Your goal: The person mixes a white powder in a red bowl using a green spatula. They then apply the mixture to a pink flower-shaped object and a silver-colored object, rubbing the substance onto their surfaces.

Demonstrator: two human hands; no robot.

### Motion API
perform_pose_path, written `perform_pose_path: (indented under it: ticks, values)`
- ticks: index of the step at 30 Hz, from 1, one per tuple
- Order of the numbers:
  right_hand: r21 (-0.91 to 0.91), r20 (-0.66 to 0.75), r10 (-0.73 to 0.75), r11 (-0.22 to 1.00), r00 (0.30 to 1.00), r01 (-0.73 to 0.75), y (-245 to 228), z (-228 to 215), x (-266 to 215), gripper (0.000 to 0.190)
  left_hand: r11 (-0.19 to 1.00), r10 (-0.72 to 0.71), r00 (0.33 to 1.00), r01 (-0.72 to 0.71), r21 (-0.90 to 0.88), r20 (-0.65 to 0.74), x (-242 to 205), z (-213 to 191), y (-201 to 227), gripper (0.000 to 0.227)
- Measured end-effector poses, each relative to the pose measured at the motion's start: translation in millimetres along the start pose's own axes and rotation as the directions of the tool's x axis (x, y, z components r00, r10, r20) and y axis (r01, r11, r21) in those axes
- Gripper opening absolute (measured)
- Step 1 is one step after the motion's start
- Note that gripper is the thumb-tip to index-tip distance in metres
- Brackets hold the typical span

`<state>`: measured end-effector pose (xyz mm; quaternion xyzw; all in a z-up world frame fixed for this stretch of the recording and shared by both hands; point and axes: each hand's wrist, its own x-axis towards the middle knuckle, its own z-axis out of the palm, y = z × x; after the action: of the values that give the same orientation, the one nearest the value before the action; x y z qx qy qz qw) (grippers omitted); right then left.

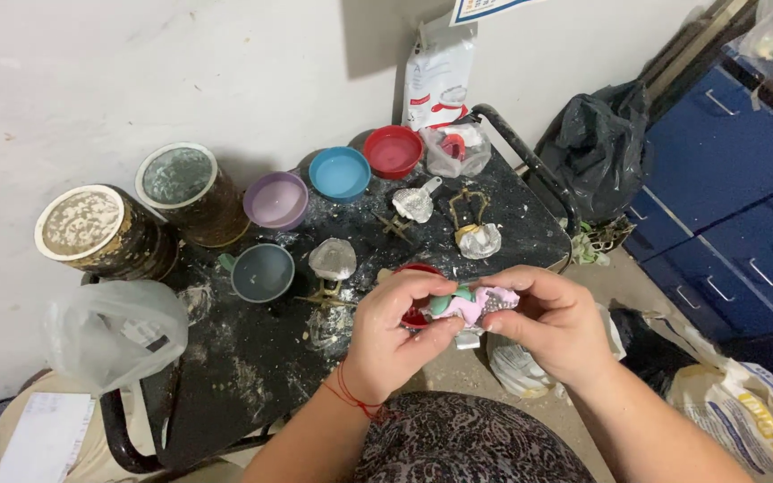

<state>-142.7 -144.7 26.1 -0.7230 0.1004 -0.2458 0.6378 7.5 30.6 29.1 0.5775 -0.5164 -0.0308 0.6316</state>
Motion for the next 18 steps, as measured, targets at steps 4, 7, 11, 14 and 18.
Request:
perform_pose_path:
  ticks: [4,7,11,14,18]
  values:
    - [-0.008,-0.087,-0.152,0.988,0.985,0.152,10,11,1,0.042,0.974,-0.064,0.995,0.047,-0.222,-0.072,6,0,3,0.027]
    - [0.009,-0.094,-0.124,0.992,0.988,0.126,12,10,-1,0.042,0.969,-0.118,0.989,0.097,-0.227,-0.084,5,0,5,0.025]
    - [0.035,-0.107,-0.095,0.994,0.990,0.099,13,11,-3,0.041,0.972,-0.136,0.986,0.115,-0.203,-0.092,4,1,8,0.025]
    - [0.056,-0.119,-0.083,0.994,0.989,0.090,13,13,-3,0.042,0.974,-0.143,0.984,0.121,-0.193,-0.105,3,2,8,0.024]
    - [0.106,-0.148,-0.032,0.993,0.988,0.048,21,11,-5,0.047,0.963,-0.199,0.974,0.173,-0.206,-0.109,1,3,7,0.025]
